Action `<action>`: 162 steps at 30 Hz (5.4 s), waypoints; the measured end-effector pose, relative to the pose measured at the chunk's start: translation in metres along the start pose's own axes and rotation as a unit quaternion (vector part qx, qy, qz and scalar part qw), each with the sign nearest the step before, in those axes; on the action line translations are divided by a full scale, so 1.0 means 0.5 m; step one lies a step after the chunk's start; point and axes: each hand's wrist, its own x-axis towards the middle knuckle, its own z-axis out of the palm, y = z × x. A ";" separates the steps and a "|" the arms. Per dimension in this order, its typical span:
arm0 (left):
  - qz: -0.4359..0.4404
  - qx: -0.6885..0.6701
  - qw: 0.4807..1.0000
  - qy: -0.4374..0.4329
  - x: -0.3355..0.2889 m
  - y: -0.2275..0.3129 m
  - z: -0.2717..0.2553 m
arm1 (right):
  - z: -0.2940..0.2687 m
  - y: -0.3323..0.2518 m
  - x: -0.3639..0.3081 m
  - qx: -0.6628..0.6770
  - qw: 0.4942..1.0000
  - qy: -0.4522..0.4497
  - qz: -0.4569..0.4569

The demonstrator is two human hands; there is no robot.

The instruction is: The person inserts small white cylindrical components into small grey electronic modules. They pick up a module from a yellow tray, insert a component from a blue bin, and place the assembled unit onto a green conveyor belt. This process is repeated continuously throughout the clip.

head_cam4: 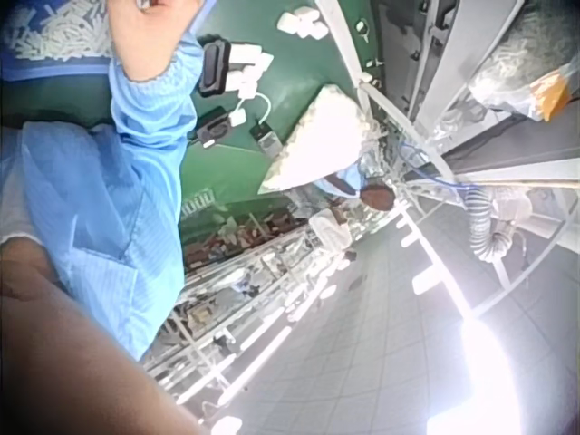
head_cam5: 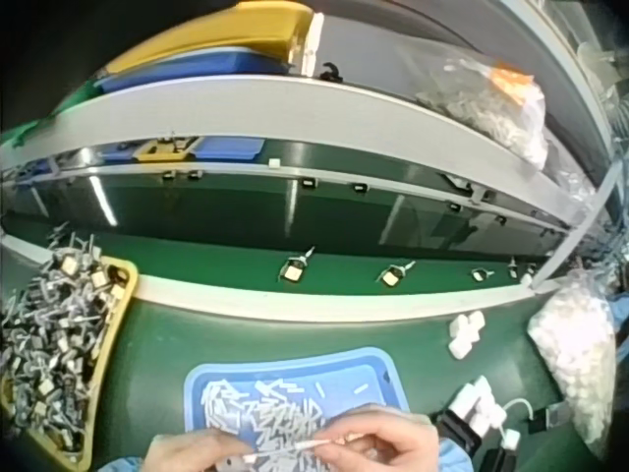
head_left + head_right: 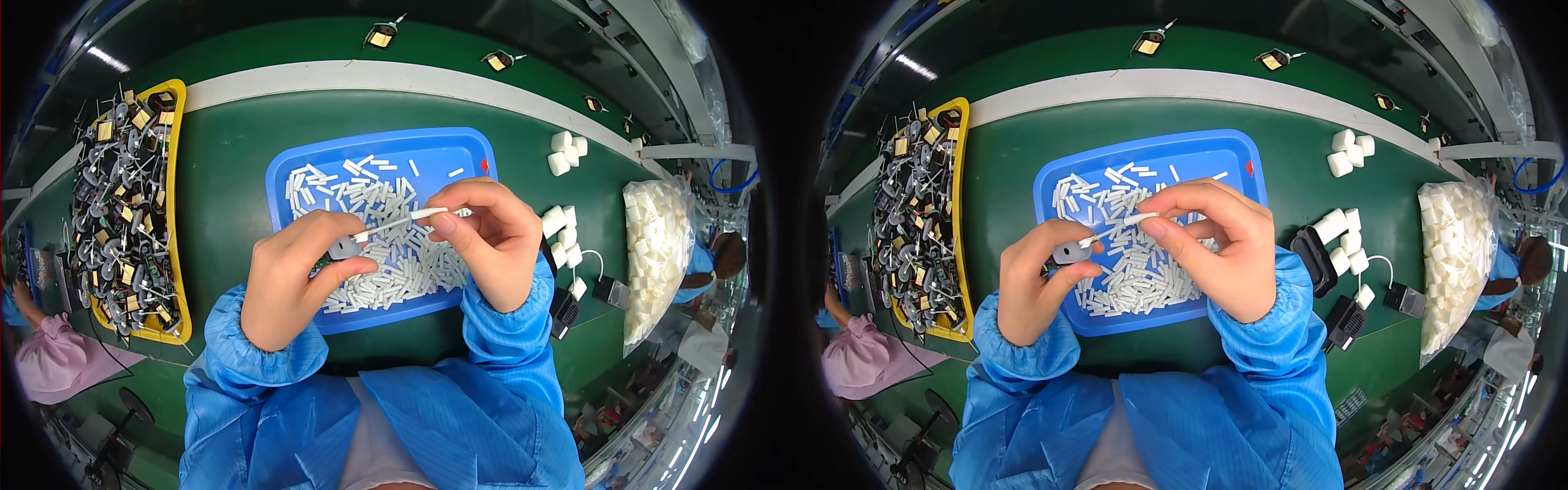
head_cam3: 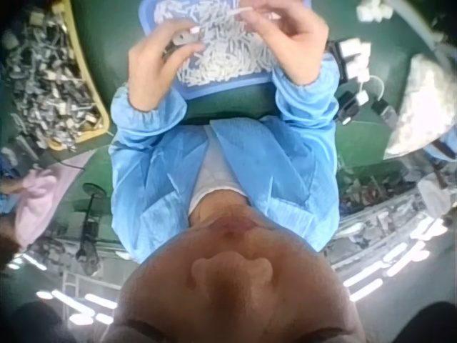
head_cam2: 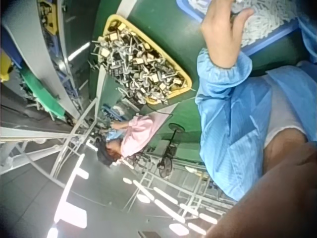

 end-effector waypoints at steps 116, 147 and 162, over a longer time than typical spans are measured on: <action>-0.013 0.067 0.997 0.036 -0.051 -0.001 -0.024 | 0.033 -0.005 0.024 -0.085 0.994 -0.046 -0.047; 0.155 0.149 0.976 0.032 0.041 -0.001 0.015 | -0.010 0.038 0.037 -0.226 0.970 -0.069 -0.063; 0.003 0.444 0.872 0.208 0.447 -0.378 -0.128 | -0.038 0.108 0.025 -0.285 0.956 0.064 -0.012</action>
